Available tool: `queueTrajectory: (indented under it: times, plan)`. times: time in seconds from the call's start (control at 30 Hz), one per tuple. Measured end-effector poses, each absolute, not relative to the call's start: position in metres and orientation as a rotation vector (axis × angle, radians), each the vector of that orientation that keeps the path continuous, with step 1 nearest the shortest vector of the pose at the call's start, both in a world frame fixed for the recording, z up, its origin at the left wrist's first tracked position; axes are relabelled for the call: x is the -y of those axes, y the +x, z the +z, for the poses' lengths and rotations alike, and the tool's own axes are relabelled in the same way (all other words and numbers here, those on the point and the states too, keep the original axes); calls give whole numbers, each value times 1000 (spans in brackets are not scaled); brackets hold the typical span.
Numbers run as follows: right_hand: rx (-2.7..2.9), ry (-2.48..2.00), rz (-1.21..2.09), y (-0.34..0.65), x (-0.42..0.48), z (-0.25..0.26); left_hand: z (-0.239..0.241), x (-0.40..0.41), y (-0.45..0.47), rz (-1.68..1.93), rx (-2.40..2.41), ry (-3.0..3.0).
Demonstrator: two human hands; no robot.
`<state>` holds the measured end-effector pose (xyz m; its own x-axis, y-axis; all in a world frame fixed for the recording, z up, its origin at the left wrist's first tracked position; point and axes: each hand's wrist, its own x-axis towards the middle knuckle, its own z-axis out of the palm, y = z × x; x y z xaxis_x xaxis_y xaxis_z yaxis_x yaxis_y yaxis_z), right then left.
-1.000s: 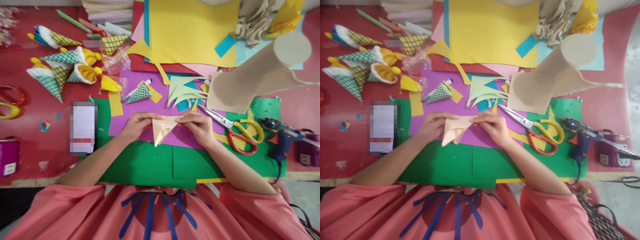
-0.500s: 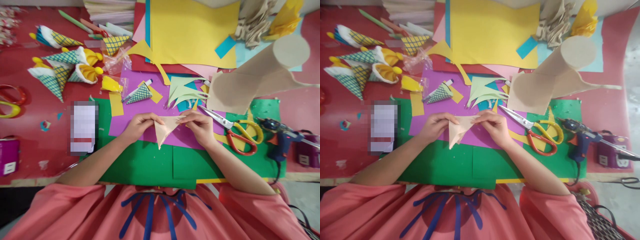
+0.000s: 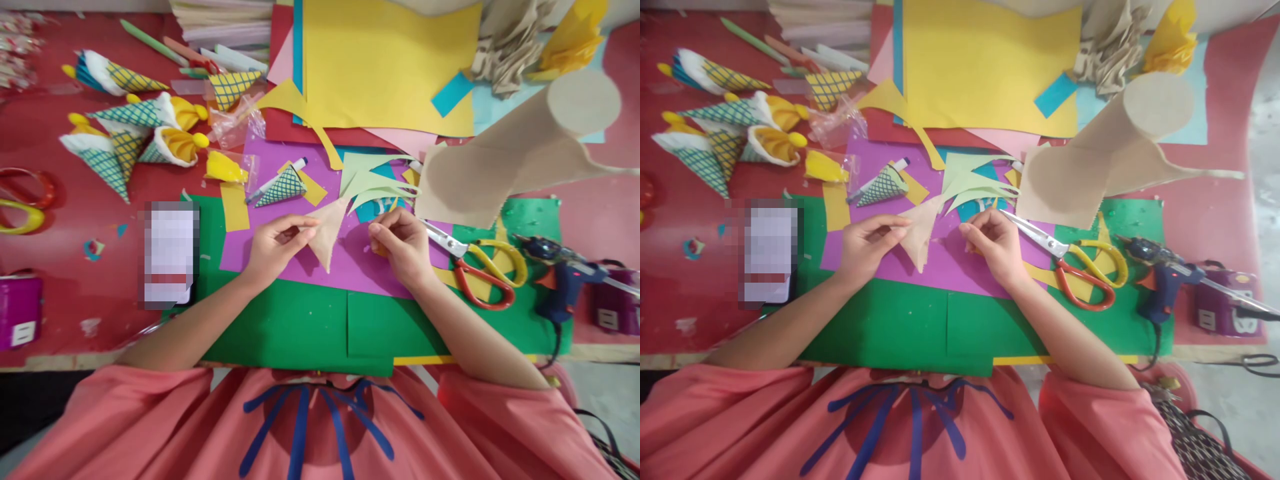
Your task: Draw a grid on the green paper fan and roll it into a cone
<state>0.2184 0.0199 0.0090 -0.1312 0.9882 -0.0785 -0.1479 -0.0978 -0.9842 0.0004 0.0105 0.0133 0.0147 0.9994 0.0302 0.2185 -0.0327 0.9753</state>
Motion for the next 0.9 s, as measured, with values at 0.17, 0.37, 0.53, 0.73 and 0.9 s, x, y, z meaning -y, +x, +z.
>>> queueTrajectory:
  times: [0.17, 0.37, 0.53, 0.73, 0.9]
  plan:
    - [1182, -1181, 1466, 214, -17, 16, 10, -10, -1, 1134, -1383, 1364]
    - [1108, -1146, 1578, 211, -18, 22, 9, -9, -1, 1125, -1385, 1366]
    - [1123, -1153, 1625, 209, -20, 22, 11, -8, 1, 1153, -1341, 1391]
    - [1118, -1040, 1682, 189, -16, 16, 6, -1, 2, 1080, -1204, 1473]
    - [1075, -1038, 1753, 187, -12, 7, 3, 4, 4, 954, -1066, 1446]
